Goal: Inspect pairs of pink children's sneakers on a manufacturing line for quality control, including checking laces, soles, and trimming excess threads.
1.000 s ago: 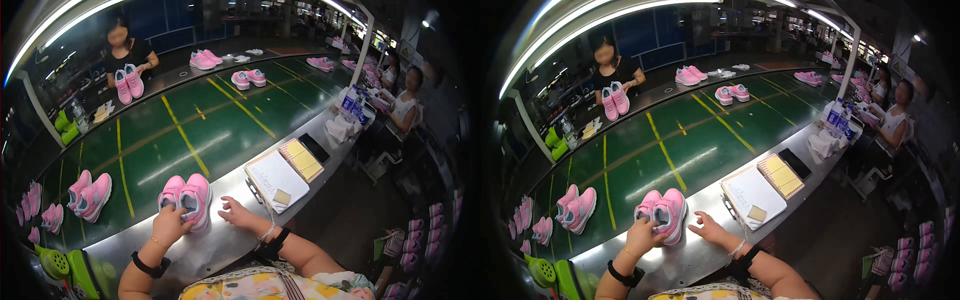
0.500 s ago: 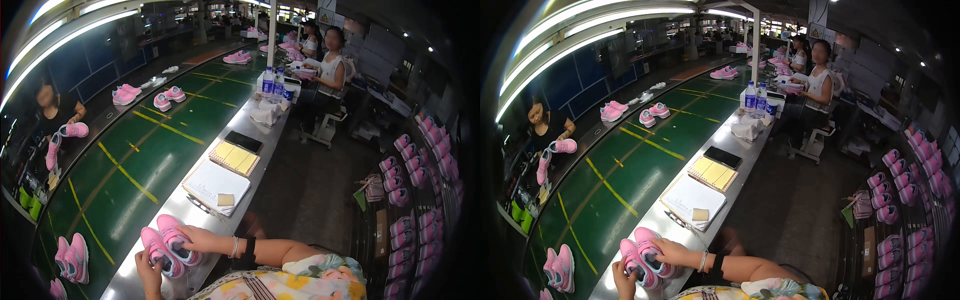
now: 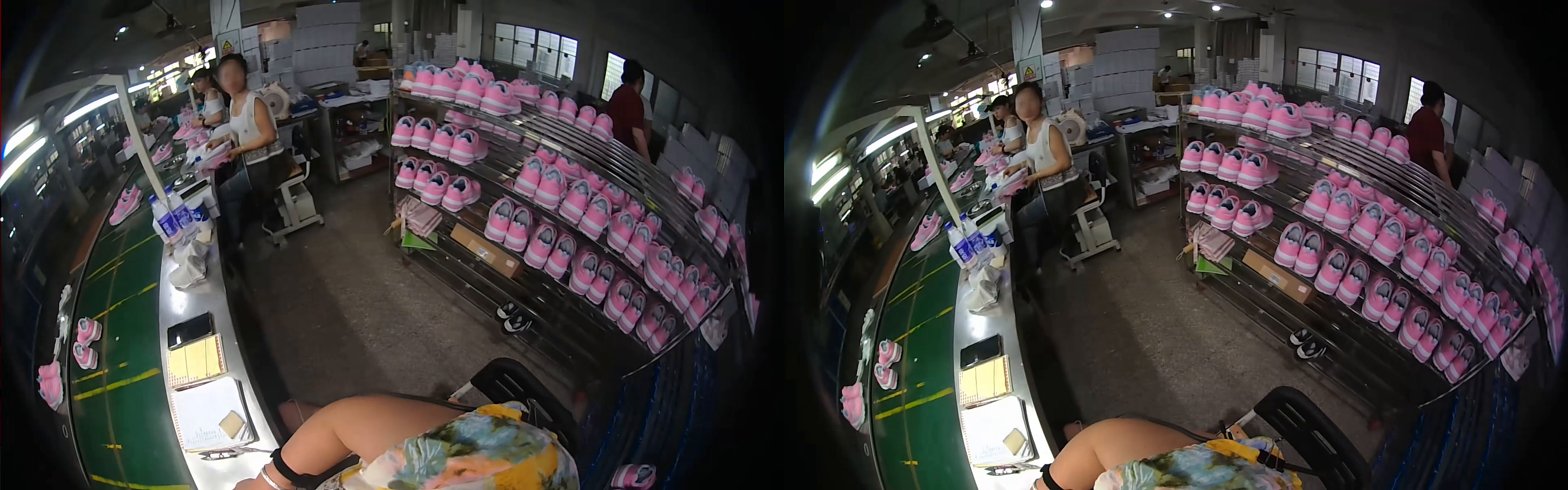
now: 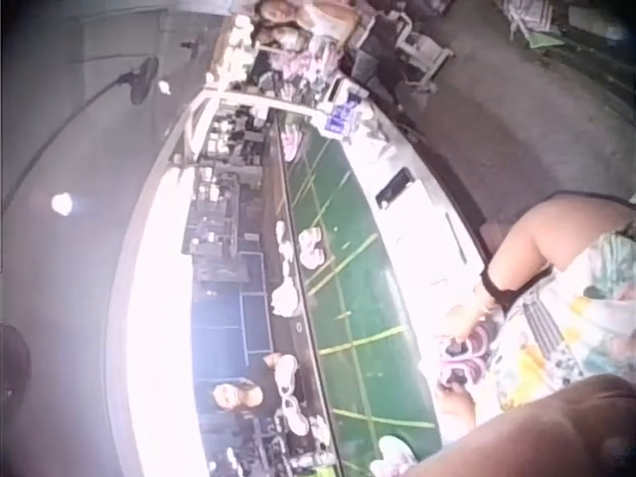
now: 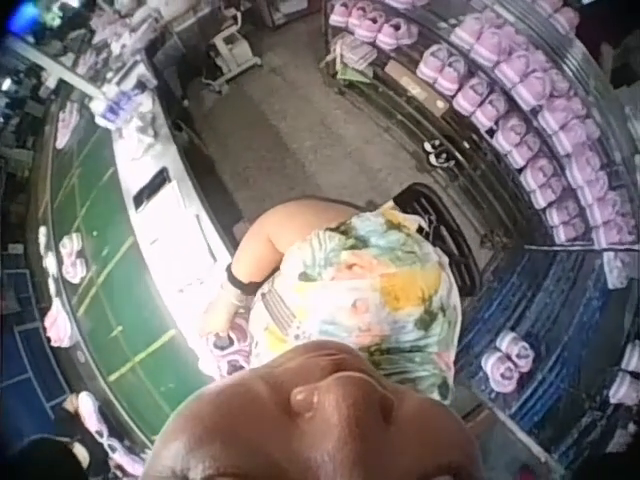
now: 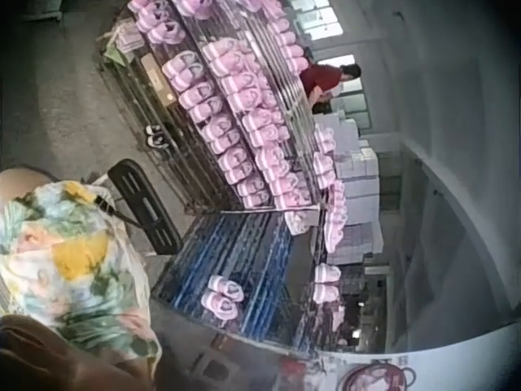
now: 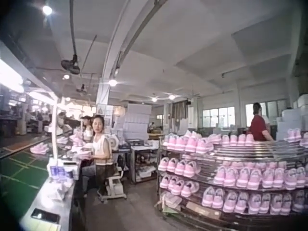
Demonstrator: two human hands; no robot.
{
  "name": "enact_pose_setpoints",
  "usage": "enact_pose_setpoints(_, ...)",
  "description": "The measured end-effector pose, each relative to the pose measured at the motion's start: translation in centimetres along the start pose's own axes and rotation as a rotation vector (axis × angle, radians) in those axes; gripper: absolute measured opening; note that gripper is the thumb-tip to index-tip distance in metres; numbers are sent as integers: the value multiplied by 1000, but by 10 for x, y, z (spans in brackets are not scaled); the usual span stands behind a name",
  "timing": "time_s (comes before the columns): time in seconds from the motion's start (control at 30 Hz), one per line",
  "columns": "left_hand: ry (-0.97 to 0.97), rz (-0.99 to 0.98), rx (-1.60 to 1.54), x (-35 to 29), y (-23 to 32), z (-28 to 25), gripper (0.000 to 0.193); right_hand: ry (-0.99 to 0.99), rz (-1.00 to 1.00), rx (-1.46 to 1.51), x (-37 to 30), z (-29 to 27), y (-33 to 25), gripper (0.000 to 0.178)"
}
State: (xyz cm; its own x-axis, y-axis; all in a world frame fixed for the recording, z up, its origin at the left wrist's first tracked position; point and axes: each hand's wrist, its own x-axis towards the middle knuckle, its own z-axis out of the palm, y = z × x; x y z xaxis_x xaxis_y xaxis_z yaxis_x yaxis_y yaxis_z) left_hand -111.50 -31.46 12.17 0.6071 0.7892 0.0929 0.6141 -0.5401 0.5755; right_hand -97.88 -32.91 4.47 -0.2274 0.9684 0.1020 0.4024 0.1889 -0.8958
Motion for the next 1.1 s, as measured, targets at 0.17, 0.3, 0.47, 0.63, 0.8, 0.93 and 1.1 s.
enact_pose_setpoints(0.17,-162,60,-234,21,19,12,34,146,-6,-46,-10,-2,0,58)
enact_pose_setpoints(0.3,-279,68,-418,35,23,26,35,229,-21,-85,-11,1,5,61)
enact_pose_setpoints(0.47,-417,61,-640,49,29,47,37,320,-49,-125,-13,4,13,64)
enact_pose_setpoints(0.63,-526,29,-856,55,42,68,40,386,-96,-149,-16,7,16,68)
enact_pose_setpoints(0.8,-380,-191,-1078,28,5,62,42,19,59,137,-10,-2,6,70)
enact_pose_setpoints(0.93,225,-493,-1266,-70,-52,16,43,128,-119,772,-17,11,12,49)
enact_pose_setpoints(1.1,524,-426,-935,-34,-22,45,71,340,-71,41,-40,-44,9,53)
